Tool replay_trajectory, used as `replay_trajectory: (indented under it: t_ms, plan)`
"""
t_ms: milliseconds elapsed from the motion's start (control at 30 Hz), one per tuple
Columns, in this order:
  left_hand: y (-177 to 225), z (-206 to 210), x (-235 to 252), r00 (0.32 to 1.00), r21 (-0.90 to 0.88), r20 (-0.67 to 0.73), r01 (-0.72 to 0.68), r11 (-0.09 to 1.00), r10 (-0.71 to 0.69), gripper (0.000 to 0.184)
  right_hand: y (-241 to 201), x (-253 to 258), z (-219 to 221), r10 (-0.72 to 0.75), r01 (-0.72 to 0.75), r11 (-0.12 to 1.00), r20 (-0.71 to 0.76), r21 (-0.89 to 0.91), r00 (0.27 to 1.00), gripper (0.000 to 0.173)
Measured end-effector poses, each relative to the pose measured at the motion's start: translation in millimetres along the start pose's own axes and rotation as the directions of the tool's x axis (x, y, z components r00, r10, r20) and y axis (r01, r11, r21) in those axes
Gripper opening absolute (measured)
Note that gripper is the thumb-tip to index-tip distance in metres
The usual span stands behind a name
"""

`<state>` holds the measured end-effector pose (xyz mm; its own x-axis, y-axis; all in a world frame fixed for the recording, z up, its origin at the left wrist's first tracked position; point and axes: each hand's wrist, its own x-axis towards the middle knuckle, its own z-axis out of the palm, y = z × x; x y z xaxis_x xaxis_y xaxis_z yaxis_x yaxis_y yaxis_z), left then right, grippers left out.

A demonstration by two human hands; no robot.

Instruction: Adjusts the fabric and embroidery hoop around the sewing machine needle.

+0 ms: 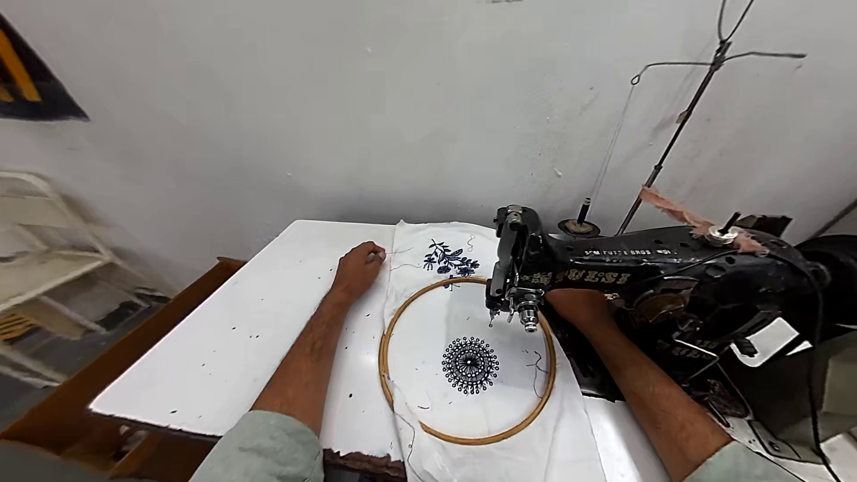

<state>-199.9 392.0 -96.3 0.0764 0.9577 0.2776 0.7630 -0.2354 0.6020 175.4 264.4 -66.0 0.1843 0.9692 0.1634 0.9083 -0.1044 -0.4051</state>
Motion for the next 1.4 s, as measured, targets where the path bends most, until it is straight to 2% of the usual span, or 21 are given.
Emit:
replay_trajectory:
  t_ms: [100, 300, 400, 500, 867, 1400]
  plan:
    - [1.5, 0.4, -5.6, 0.999, -0.065, -0.032, -0.004, 0.998, 0.002, 0.031, 2.9, -0.2, 0.4, -0.035, 0.035, 0.999, -0.003, 0.014, 0.999, 0.033]
    - [3.7, -2.0, -9.8, 0.973, -0.301, -0.229, -0.03, 0.953, -0.041, 0.026, 8.0, 7.5, 10.4, -0.1, 0.105, 0.993, -0.112, 0.046, 0.989, 0.027]
    - [1.8, -3.3, -11.2, 0.947, -0.352, -0.31, -0.028, 0.936, -0.088, 0.025, 10.0, 6.7, 13.7, -0.149, 0.171, 0.981, -0.2, 0.094, 0.968, 0.024]
    - [3.3, -3.9, -13.1, 0.923, -0.364, -0.361, -0.01, 0.931, -0.131, 0.024, 12.3, 6.4, 14.3, -0.137, 0.16, 0.983, -0.21, 0.094, 0.968, 0.025]
    - [5.4, -3.5, -14.2, 0.912, -0.373, -0.387, -0.022, 0.927, -0.134, 0.024, 14.1, 13.5, 10.1, 0.045, -0.041, 0.995, -0.035, 0.094, 0.998, 0.024]
    - [3.6, -0.6, -12.6, 0.912, -0.382, -0.386, -0.021, 0.924, -0.139, 0.017, 19.0, 17.7, 16.5, 0.086, -0.077, 0.986, -0.058, 0.146, 0.995, 0.021]
